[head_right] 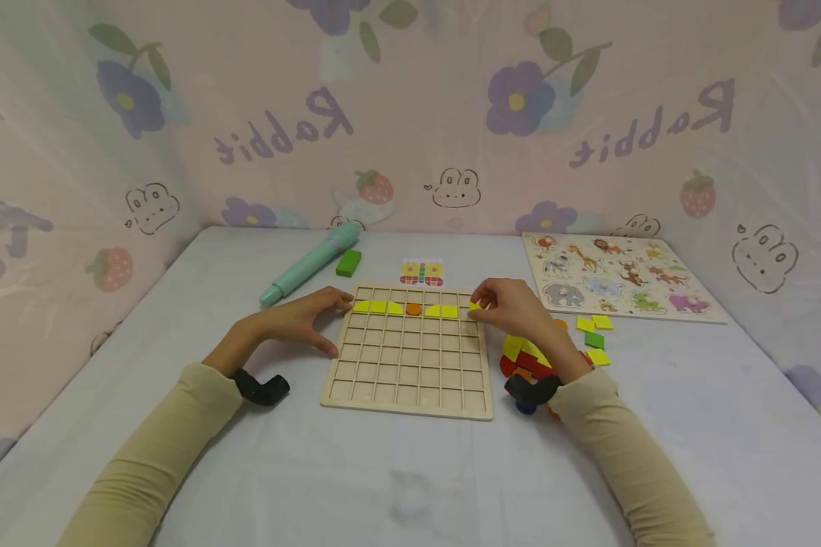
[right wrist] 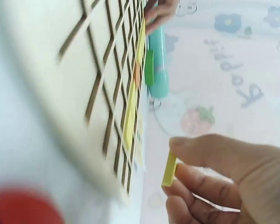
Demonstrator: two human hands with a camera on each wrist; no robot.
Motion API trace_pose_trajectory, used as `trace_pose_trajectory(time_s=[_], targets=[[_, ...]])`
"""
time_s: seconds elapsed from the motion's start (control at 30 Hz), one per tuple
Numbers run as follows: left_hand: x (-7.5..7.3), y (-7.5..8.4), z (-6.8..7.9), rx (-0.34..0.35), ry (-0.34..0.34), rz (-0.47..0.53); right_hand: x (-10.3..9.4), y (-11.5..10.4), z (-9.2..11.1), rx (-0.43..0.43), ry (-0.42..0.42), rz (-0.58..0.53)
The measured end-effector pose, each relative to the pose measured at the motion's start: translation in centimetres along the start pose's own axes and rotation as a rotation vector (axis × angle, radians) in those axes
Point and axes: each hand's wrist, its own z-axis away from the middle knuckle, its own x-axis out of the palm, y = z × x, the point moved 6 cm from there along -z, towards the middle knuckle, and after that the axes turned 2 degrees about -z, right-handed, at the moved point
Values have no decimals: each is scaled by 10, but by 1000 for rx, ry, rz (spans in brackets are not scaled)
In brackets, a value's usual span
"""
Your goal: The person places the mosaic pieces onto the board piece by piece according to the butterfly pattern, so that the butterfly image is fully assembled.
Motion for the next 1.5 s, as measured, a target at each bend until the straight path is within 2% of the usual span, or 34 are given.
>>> trace_pose_trajectory(time_s=[0.13,0.5,0.73,1.3,1.5], targets=[[0,2,-1,4,-1,7,11,-4,-9,3,-9,-11],[1,-1,-2,-1,-2,-11,26,13,-16,-34,-10,-22],[0,1,-1,-6,-8,-16,27,16,-17,-64,11,-41],[0,-2,-1,-9,-7,-11,29,16,-16,-82,-22,-63],[-1,-1,-2,-10,-6,-13,20,14,-14,-119,-51,-63]])
